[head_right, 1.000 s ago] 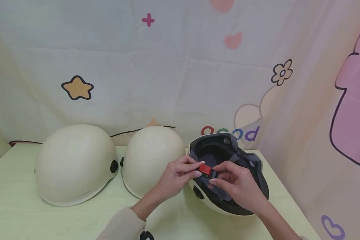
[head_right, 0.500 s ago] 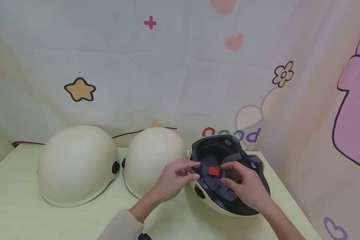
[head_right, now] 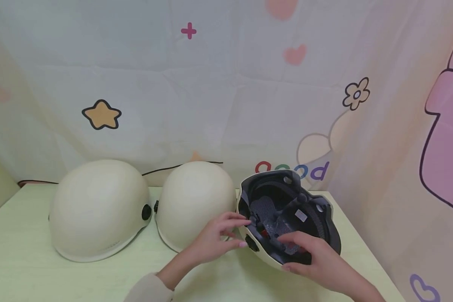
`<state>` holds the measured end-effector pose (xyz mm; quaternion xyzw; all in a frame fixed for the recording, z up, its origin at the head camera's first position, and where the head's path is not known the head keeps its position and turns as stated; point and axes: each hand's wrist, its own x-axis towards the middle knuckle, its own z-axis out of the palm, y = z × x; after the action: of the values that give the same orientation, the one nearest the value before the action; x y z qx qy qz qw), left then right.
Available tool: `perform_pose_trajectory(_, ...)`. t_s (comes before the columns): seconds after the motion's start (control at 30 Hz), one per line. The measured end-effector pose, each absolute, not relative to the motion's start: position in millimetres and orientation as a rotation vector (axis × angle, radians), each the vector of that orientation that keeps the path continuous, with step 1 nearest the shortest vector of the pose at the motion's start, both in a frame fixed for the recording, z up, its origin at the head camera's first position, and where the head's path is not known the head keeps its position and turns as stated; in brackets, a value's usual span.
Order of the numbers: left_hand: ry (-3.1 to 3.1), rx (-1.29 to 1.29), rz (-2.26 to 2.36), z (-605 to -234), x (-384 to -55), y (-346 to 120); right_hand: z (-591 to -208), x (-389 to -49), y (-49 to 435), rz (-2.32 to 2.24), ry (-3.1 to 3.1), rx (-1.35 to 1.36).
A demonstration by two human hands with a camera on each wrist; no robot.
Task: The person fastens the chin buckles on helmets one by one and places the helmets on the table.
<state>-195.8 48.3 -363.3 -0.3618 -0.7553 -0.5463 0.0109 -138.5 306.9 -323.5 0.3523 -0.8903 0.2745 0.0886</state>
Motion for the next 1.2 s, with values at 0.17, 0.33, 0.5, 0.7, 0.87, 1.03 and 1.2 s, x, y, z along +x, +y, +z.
perform_pose_trajectory(0.17,-2.344,-1.145,-1.756,-367.2,-196.2,46.4,-327.6,-131.4,308.1,0.710,-2.659,1.103)
perform_pose_trajectory(0.33,-2.317,-1.139,-1.783,-369.8,-198.8,45.9,-332.8,-131.2,306.8,0.663,-2.637,1.124)
perform_pose_trajectory(0.5,-2.339,-1.089,-1.812,-370.1,-199.3,44.6,-338.7,-133.2,302.6,0.689,-2.573,1.142)
perform_pose_trajectory(0.7,-2.394,-1.035,-1.851,-375.3,-196.9,42.8,-337.4,-136.0,296.9,0.654,-2.484,1.099)
perform_pose_trajectory(0.87,-2.411,-1.040,-1.881,-381.2,-195.0,41.8,-334.0,-137.9,297.8,0.634,-2.448,1.071)
perform_pose_trajectory(1.03,-2.446,-1.084,-1.809,-383.9,-194.3,42.0,-333.5,-135.6,301.0,0.608,-2.495,1.076)
perform_pose_trajectory(1.2,-2.487,-1.116,-1.754,-385.9,-195.0,42.6,-333.3,-133.9,304.9,0.564,-2.552,1.117)
